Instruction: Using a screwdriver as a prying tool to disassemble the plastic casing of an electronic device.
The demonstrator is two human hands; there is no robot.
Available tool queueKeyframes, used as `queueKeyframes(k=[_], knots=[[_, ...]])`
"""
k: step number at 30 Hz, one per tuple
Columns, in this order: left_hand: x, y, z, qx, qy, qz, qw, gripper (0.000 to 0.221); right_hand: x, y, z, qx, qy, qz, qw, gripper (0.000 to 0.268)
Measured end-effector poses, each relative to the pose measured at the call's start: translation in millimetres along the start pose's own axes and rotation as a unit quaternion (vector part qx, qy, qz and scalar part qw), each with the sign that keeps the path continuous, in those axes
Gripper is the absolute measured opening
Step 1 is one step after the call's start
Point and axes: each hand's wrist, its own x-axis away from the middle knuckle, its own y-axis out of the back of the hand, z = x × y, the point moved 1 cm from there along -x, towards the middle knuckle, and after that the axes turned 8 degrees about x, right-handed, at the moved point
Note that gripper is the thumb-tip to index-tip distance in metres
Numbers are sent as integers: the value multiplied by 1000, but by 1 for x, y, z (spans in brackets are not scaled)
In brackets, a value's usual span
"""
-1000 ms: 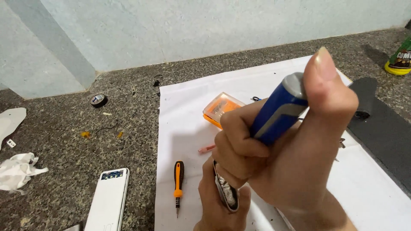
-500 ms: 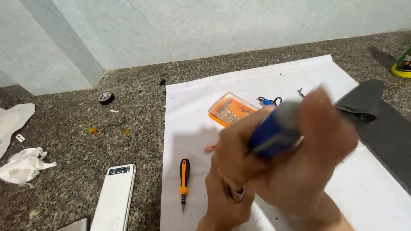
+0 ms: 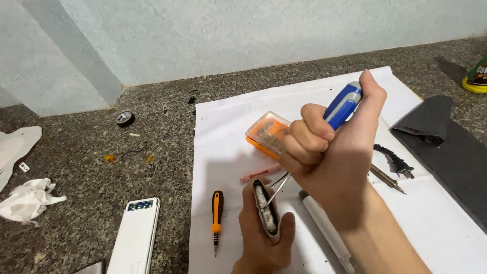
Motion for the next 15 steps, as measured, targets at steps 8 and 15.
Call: queueKeyframes(k=[8,15], knots=[[1,1,5,83,-12,-10,996,50,-7,14,-14,-28,51,208,976,71],[0,2,0,-35,-31,-3,999,48,19,-8,-1,76,56,102,990,66]])
